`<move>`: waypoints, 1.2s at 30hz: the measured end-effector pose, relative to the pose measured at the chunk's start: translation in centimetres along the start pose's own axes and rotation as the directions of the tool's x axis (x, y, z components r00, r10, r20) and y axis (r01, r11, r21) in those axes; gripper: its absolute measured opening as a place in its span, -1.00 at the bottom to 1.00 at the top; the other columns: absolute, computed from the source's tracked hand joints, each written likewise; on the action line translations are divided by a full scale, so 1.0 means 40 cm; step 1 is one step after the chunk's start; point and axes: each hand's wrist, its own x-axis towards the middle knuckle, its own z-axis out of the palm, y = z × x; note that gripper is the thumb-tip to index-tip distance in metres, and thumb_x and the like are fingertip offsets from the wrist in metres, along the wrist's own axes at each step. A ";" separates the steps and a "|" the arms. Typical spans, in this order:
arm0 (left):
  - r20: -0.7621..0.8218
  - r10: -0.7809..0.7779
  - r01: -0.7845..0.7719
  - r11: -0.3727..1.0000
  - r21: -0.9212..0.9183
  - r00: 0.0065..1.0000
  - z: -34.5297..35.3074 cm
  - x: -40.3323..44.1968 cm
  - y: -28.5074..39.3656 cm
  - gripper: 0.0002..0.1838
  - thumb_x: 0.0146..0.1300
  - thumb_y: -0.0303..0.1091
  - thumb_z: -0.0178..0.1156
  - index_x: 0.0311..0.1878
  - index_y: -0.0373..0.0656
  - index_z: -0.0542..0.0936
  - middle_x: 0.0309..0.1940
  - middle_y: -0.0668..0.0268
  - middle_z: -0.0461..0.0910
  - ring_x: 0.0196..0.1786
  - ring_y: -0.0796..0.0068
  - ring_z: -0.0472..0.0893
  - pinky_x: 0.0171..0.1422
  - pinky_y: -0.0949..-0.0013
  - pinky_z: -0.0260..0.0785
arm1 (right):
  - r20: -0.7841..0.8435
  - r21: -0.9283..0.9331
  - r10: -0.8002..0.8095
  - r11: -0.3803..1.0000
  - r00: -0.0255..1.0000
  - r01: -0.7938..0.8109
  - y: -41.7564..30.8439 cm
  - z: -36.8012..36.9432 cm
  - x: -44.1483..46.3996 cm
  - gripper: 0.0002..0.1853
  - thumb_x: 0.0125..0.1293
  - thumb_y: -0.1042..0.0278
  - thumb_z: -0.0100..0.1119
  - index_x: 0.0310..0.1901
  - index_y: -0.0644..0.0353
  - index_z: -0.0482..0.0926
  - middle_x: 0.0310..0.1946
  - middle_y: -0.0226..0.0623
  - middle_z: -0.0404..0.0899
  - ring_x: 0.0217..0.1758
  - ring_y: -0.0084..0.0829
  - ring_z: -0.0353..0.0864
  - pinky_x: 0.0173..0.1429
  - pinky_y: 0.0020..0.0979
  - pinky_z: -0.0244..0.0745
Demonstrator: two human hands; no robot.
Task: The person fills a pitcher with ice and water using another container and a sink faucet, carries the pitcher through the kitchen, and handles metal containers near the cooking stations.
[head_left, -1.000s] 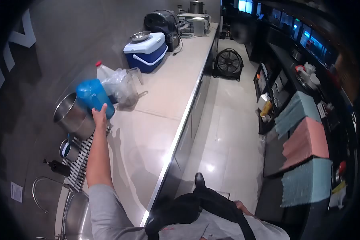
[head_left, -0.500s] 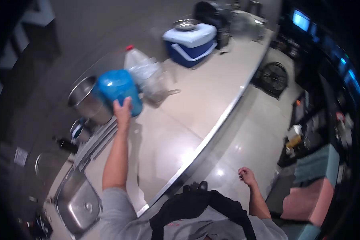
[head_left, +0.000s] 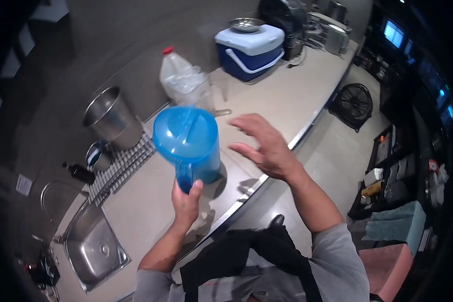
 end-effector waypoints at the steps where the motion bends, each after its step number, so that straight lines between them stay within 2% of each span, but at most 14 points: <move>1: 0.021 -0.012 0.012 1.000 -0.009 1.000 0.031 -0.009 0.013 -0.61 0.16 -0.11 0.23 -0.17 -0.22 0.39 -0.52 0.41 0.39 -0.49 0.66 0.37 -0.39 0.54 0.25 | 0.009 -0.072 -0.128 0.989 0.992 0.129 0.013 -0.011 0.026 -0.59 0.18 0.47 0.19 0.10 0.15 0.44 0.03 -0.20 0.47 0.05 -0.23 0.45 0.10 -0.33 0.41; 4: 0.073 -0.007 0.008 1.000 -0.017 0.997 0.125 -0.011 0.015 -0.58 0.14 -0.08 0.24 -0.18 -0.23 0.39 -0.55 0.40 0.40 -0.53 0.65 0.37 -0.42 0.54 0.24 | 0.136 -0.100 -0.228 0.965 0.964 0.242 0.092 -0.080 0.062 -0.57 0.17 0.51 0.14 0.11 0.13 0.43 0.12 -0.20 0.43 0.17 -0.14 0.37 0.22 -0.26 0.32; 7: 0.167 -0.077 0.080 0.997 -0.011 0.983 0.248 0.012 0.024 -0.60 0.18 -0.13 0.23 -0.09 -0.23 0.43 -0.41 0.46 0.42 -0.39 0.71 0.37 -0.27 0.58 0.25 | 0.365 -0.202 -0.255 0.917 0.896 0.343 0.222 -0.180 0.059 -0.57 0.16 0.50 0.10 0.11 0.13 0.44 0.13 -0.22 0.42 0.18 -0.16 0.37 0.25 -0.28 0.29; 8: 0.190 -0.062 0.067 0.998 -0.021 0.980 0.294 0.030 0.034 -0.62 0.17 -0.12 0.24 -0.15 -0.23 0.43 -0.49 0.46 0.42 -0.47 0.71 0.38 -0.37 0.59 0.25 | 0.361 -0.237 -0.278 0.896 0.890 0.376 0.258 -0.211 0.066 -0.63 0.16 0.43 0.08 0.05 0.15 0.47 0.05 -0.25 0.46 0.11 -0.19 0.40 0.20 -0.27 0.30; 11: 0.195 -0.028 0.031 0.999 -0.012 0.980 0.440 0.088 0.024 -0.62 0.16 -0.11 0.25 -0.19 -0.23 0.43 -0.56 0.46 0.41 -0.54 0.71 0.36 -0.45 0.60 0.22 | 0.436 -0.313 -0.204 0.879 0.876 0.361 0.342 -0.346 0.065 -0.72 0.17 0.42 0.08 -0.05 0.17 0.50 -0.10 -0.28 0.49 -0.01 -0.21 0.43 0.09 -0.22 0.33; 14: 0.203 -0.013 0.024 0.998 -0.056 0.979 0.580 0.150 0.010 -0.65 0.18 -0.11 0.22 -0.24 -0.22 0.43 -0.60 0.44 0.38 -0.57 0.70 0.34 -0.49 0.59 0.18 | 0.320 -0.301 -0.188 0.909 0.929 0.288 0.415 -0.461 0.052 -0.78 0.15 0.45 0.13 -0.13 0.18 0.49 -0.22 -0.28 0.47 -0.12 -0.21 0.43 0.01 -0.18 0.33; 16: 0.210 -0.021 0.036 0.997 -0.065 0.977 0.653 0.189 0.007 -0.67 0.18 -0.13 0.21 -0.25 -0.22 0.42 -0.63 0.43 0.35 -0.60 0.69 0.32 -0.52 0.56 0.17 | 0.123 -0.268 -0.246 0.924 0.961 0.271 0.472 -0.543 0.061 -0.78 0.15 0.46 0.14 -0.13 0.19 0.49 -0.23 -0.25 0.46 -0.11 -0.20 0.43 0.00 -0.19 0.33; 21: 0.233 -0.001 0.042 0.984 -0.172 0.973 0.819 0.288 -0.052 -0.67 0.18 -0.15 0.22 -0.24 -0.22 0.42 -0.62 0.44 0.33 -0.63 0.68 0.28 -0.54 0.55 0.13 | -0.246 -0.336 -0.250 0.928 0.936 0.160 0.646 -0.745 0.076 -0.76 0.15 0.46 0.14 -0.11 0.21 0.49 -0.24 -0.17 0.48 -0.13 -0.16 0.46 -0.01 -0.24 0.37; 23: 0.224 -0.004 0.046 0.982 -0.184 0.975 0.872 0.330 -0.068 -0.66 0.18 -0.14 0.22 -0.23 -0.22 0.43 -0.61 0.45 0.33 -0.63 0.69 0.27 -0.53 0.56 0.12 | -0.316 -0.261 -0.160 0.962 0.935 0.076 0.731 -0.829 0.074 -0.75 0.18 0.45 0.15 -0.08 0.25 0.50 -0.27 -0.13 0.50 -0.15 -0.14 0.49 -0.04 -0.25 0.40; 25: 0.218 -0.021 0.063 0.980 -0.190 0.976 0.923 0.376 -0.086 -0.64 0.17 -0.12 0.23 -0.22 -0.23 0.43 -0.61 0.45 0.32 -0.62 0.69 0.27 -0.53 0.56 0.12 | -0.344 -0.294 -0.116 0.956 0.932 0.011 0.845 -0.899 0.075 -0.74 0.19 0.45 0.16 -0.08 0.28 0.51 -0.30 -0.11 0.50 -0.21 -0.12 0.50 -0.09 -0.26 0.41; 27: 0.226 0.006 0.046 0.973 -0.225 0.974 0.968 0.428 -0.103 -0.60 0.17 -0.09 0.24 -0.18 -0.25 0.43 -0.61 0.47 0.32 -0.62 0.70 0.26 -0.53 0.57 0.12 | -0.317 -0.289 0.051 0.946 0.947 -0.147 0.967 -0.948 0.074 -0.74 0.20 0.45 0.15 -0.07 0.31 0.52 -0.29 -0.06 0.50 -0.21 -0.09 0.51 -0.08 -0.26 0.41; 30: 0.209 0.022 0.027 0.974 -0.226 0.978 1.044 0.497 -0.120 -0.56 0.16 -0.04 0.24 -0.18 -0.24 0.41 -0.60 0.48 0.31 -0.62 0.73 0.25 -0.55 0.59 0.10 | -0.209 -0.428 0.212 0.858 0.955 -0.284 1.177 -0.976 0.071 -0.74 0.19 0.42 0.16 -0.09 0.32 0.54 -0.29 -0.01 0.50 -0.20 -0.04 0.52 -0.09 -0.23 0.41; 32: 0.171 0.008 0.031 0.974 -0.224 0.985 1.090 0.539 -0.132 -0.55 0.15 -0.02 0.26 -0.19 -0.23 0.40 -0.60 0.48 0.31 -0.63 0.73 0.24 -0.55 0.59 0.09 | -0.135 -0.513 0.353 0.775 0.926 -0.370 1.313 -0.974 0.040 -0.74 0.18 0.40 0.17 -0.11 0.32 0.55 -0.29 0.01 0.51 -0.18 -0.01 0.52 -0.08 -0.21 0.42; 36: 0.131 -0.042 0.070 0.973 -0.221 0.990 1.180 0.596 -0.156 -0.53 0.11 -0.01 0.29 -0.19 -0.21 0.40 -0.60 0.48 0.31 -0.63 0.72 0.25 -0.56 0.60 0.09 | -0.063 -0.545 0.409 0.750 0.910 -0.375 1.547 -0.974 0.005 -0.73 0.13 0.38 0.21 -0.13 0.27 0.57 -0.23 0.02 0.54 -0.14 0.00 0.55 -0.05 -0.15 0.46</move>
